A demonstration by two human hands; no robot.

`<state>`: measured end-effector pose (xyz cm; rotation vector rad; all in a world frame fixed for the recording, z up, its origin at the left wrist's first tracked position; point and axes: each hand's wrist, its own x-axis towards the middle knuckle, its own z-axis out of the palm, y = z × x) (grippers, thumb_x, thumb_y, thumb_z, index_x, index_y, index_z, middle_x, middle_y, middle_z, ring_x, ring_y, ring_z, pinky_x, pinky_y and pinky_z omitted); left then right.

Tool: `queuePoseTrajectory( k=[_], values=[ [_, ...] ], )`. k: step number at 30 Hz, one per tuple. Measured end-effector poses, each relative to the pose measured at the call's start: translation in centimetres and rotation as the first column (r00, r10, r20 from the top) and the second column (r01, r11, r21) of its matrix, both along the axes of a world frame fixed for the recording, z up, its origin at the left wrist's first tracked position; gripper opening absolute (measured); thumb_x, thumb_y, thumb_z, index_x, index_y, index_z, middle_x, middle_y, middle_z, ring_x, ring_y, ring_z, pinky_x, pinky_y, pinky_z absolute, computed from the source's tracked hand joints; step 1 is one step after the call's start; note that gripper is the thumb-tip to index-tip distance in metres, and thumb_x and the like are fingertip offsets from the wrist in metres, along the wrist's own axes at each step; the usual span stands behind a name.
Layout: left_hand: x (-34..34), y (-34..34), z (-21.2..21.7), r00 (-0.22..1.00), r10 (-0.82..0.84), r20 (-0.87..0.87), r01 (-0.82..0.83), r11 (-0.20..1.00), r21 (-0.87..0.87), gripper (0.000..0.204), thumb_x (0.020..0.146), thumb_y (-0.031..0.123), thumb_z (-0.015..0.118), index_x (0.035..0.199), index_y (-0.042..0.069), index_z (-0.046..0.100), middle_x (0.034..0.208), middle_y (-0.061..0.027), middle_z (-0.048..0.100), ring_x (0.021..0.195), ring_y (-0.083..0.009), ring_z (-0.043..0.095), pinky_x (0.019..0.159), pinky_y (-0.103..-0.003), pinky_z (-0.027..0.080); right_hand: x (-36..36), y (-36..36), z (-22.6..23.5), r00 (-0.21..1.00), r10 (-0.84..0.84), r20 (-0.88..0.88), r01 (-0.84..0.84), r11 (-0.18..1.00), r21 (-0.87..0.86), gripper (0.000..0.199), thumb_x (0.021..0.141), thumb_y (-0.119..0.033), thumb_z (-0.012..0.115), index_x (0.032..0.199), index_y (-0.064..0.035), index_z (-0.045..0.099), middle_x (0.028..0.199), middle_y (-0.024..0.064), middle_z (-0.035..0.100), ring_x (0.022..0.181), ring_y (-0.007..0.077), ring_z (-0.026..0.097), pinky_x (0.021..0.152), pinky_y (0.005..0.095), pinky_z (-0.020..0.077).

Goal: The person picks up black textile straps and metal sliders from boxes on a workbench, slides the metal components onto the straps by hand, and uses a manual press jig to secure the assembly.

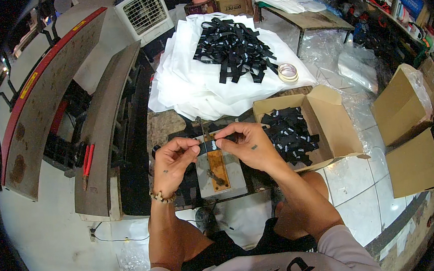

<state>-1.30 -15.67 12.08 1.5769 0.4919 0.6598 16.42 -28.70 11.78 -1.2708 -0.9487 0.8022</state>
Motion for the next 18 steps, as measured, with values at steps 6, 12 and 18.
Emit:
queuePoseTrajectory(
  k=[6,12,18],
  values=[
    [0.0,-0.1,-0.1,1.000,-0.009,0.010,0.009,1.000,-0.010,0.010,0.091,0.007,0.071,0.099,0.001,0.069,0.080,0.0030,0.064,0.069,-0.0020,0.053,0.061,-0.018,0.041,0.0,0.0,0.1,1.000,0.005,-0.005,-0.005,1.000,-0.005,0.013,0.088,-0.004,0.072,0.099,0.0027,0.070,0.088,0.0018,0.068,0.076,0.0035,0.058,0.064,0.0189,0.0475],
    [0.0,0.2,-0.5,1.000,-0.005,-0.011,0.005,1.000,-0.005,0.012,0.090,0.006,0.071,0.100,0.000,0.070,0.081,0.0021,0.065,0.070,-0.0029,0.054,0.062,-0.018,0.042,0.4,-0.1,-0.2,0.999,0.001,0.039,-0.001,1.000,-0.018,0.014,0.089,-0.006,0.073,0.099,0.0020,0.071,0.087,0.0007,0.068,0.075,0.0028,0.055,0.063,0.0183,0.0456],
    [-3.1,3.4,-1.3,0.988,-0.002,-0.154,0.017,0.996,0.093,0.011,0.089,0.005,0.070,0.099,0.000,0.070,0.080,-0.0012,0.066,0.070,-0.0083,0.058,0.065,-0.024,0.048,2.7,-0.7,-0.5,0.925,-0.050,0.377,0.075,0.996,-0.052,0.013,0.090,-0.006,0.069,0.102,-0.0012,0.071,0.085,0.0023,0.070,0.079,0.0075,0.062,0.069,0.0235,0.0488]
  ],
)
